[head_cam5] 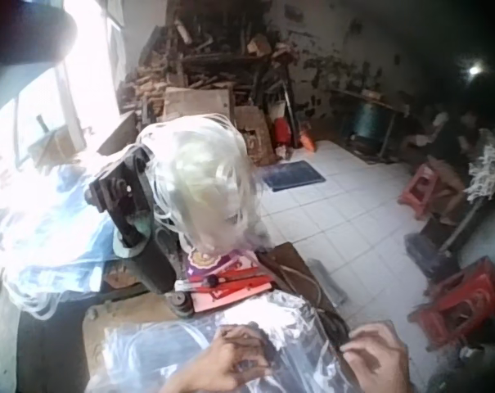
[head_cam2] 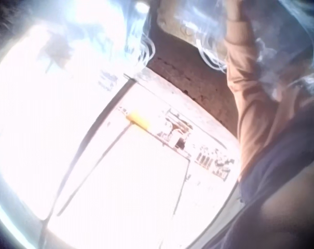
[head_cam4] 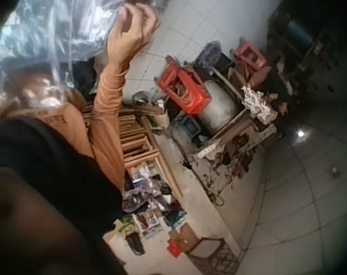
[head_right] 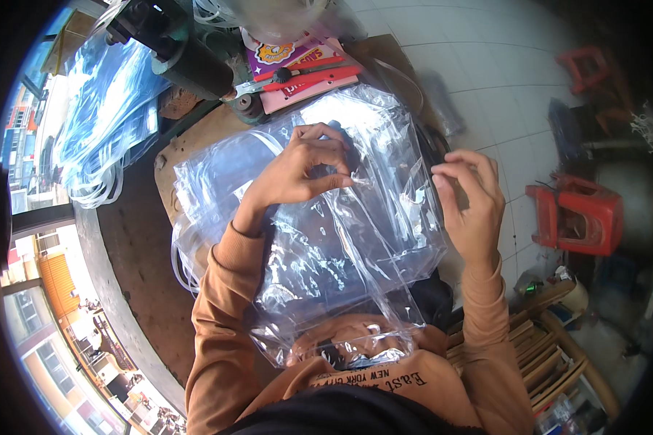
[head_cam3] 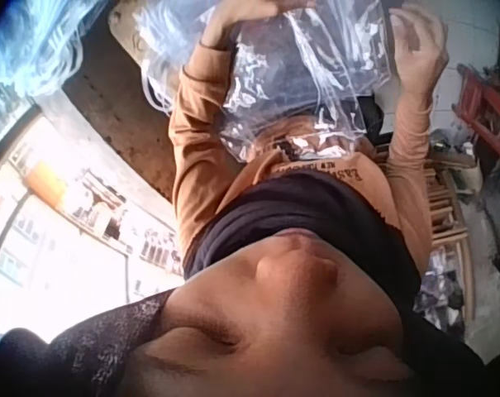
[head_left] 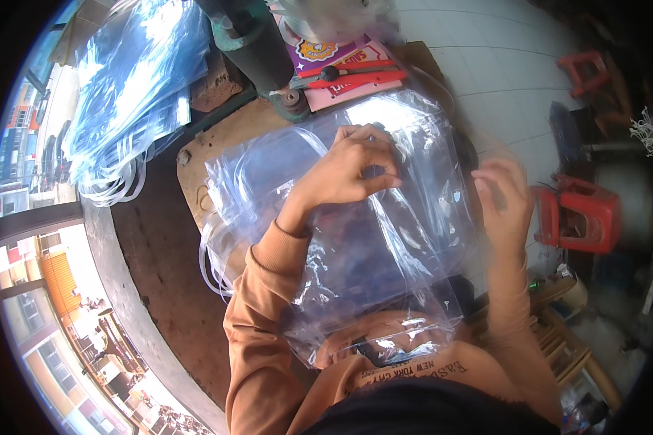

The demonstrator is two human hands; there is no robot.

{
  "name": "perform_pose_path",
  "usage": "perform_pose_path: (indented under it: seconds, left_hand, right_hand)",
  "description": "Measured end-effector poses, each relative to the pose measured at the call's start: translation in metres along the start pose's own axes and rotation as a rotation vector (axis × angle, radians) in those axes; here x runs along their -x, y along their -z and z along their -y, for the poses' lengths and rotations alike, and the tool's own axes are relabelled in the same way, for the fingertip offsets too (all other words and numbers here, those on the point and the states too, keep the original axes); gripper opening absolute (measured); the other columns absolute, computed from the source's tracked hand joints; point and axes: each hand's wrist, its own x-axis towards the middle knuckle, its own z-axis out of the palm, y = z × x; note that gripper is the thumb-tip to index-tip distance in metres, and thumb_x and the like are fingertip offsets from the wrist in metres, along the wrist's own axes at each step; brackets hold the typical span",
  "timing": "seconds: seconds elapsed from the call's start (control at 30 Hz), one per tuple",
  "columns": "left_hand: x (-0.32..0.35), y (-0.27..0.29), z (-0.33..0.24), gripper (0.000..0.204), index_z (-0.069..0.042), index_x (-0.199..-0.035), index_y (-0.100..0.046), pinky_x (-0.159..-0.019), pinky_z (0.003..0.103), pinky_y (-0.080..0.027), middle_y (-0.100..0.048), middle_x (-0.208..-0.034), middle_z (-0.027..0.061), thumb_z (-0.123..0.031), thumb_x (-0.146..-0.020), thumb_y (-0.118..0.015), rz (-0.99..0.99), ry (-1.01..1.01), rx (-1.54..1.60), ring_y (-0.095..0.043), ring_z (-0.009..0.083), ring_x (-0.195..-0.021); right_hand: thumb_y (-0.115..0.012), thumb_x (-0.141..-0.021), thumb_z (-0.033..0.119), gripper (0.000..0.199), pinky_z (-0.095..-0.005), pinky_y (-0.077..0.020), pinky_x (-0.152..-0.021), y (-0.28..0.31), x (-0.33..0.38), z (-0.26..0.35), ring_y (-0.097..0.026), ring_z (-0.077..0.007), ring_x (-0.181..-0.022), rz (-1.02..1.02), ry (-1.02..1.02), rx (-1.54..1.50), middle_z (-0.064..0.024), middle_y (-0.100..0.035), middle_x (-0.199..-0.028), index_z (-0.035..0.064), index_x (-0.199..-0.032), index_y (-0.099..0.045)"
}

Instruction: The person trims plastic handles with scissors and organizes them with clear plastic bags on a workbench.

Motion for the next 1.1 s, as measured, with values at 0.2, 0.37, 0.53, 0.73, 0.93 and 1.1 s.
perform_pose_path:
  seconds: [0.2, 0.37, 0.53, 0.73, 0.93, 1.1]
  left_hand:
    - [0.000, 0.000, -0.001, 0.016, -0.010, -0.074, -0.066, -0.094, 0.042, -0.024, -0.061, -0.086, -0.0006, -0.026, -0.073, -0.071, -0.025, -0.006, -0.006, -0.049, 0.0181, -0.104]
    - [0.000, -0.001, -0.005, 0.011, -0.012, -0.074, -0.066, -0.094, 0.042, -0.024, -0.061, -0.086, -0.0012, -0.022, -0.071, -0.071, -0.035, -0.016, -0.028, -0.049, 0.0184, -0.105]
    - [0.005, -0.014, -0.037, 0.008, -0.014, -0.073, -0.063, -0.091, 0.043, -0.031, -0.057, -0.074, -0.0016, -0.017, -0.066, -0.065, -0.216, -0.270, -0.279, -0.054, 0.0167, -0.092]
    - [0.016, -0.049, -0.048, 0.018, -0.004, -0.073, -0.062, -0.076, 0.031, -0.042, -0.057, -0.066, 0.0010, -0.020, -0.065, -0.059, -0.131, -0.713, -0.304, -0.056, 0.0155, -0.069]
    - [0.017, -0.062, -0.044, 0.026, -0.002, -0.083, -0.066, -0.065, 0.028, -0.043, -0.054, -0.061, -0.0011, -0.023, -0.070, -0.057, -0.092, -0.750, -0.386, -0.053, 0.0120, -0.059]
    - [0.020, -0.066, -0.042, 0.029, -0.003, -0.084, -0.066, -0.051, 0.025, -0.041, -0.047, -0.055, -0.0019, -0.023, -0.067, -0.054, -0.012, -0.661, -0.339, -0.049, 0.0126, -0.050]
  right_hand:
    - [-0.066, -0.076, 0.006, 0.014, -0.0287, -0.0457, -0.060, -0.003, 0.023, 0.046, -0.059, -0.0188, -0.072, 0.414, -0.203, -0.397, -0.0096, -0.061, -0.080, 0.0006, -0.088, -0.061]
    - [-0.061, -0.078, 0.001, 0.010, -0.0312, -0.0455, -0.061, -0.005, 0.021, 0.041, -0.056, -0.0231, -0.066, 0.532, -0.171, -0.350, -0.0112, -0.058, -0.076, -0.0005, -0.087, -0.059]
    - [-0.059, -0.078, -0.002, 0.009, -0.0335, -0.0457, -0.066, -0.009, 0.017, 0.030, -0.055, -0.0251, -0.072, 0.555, -0.043, -0.330, -0.0117, -0.055, -0.077, -0.0009, -0.086, -0.058]
    - [-0.060, -0.075, -0.002, 0.007, -0.0343, -0.0456, -0.070, -0.006, 0.013, 0.026, -0.054, -0.0249, -0.079, 0.670, 0.107, -0.286, -0.0098, -0.052, -0.081, -0.0023, -0.082, -0.057]
    - [-0.059, -0.069, 0.000, 0.007, -0.0324, -0.0465, -0.067, -0.008, 0.014, 0.019, -0.053, -0.0220, -0.076, 0.658, 0.251, -0.177, -0.0076, -0.049, -0.077, 0.0009, -0.074, -0.054]
    - [-0.058, -0.069, 0.003, 0.008, -0.0293, -0.0461, -0.062, -0.009, 0.007, 0.016, -0.051, -0.0194, -0.071, 0.639, 0.401, -0.100, -0.0060, -0.047, -0.073, 0.0037, -0.068, -0.050]
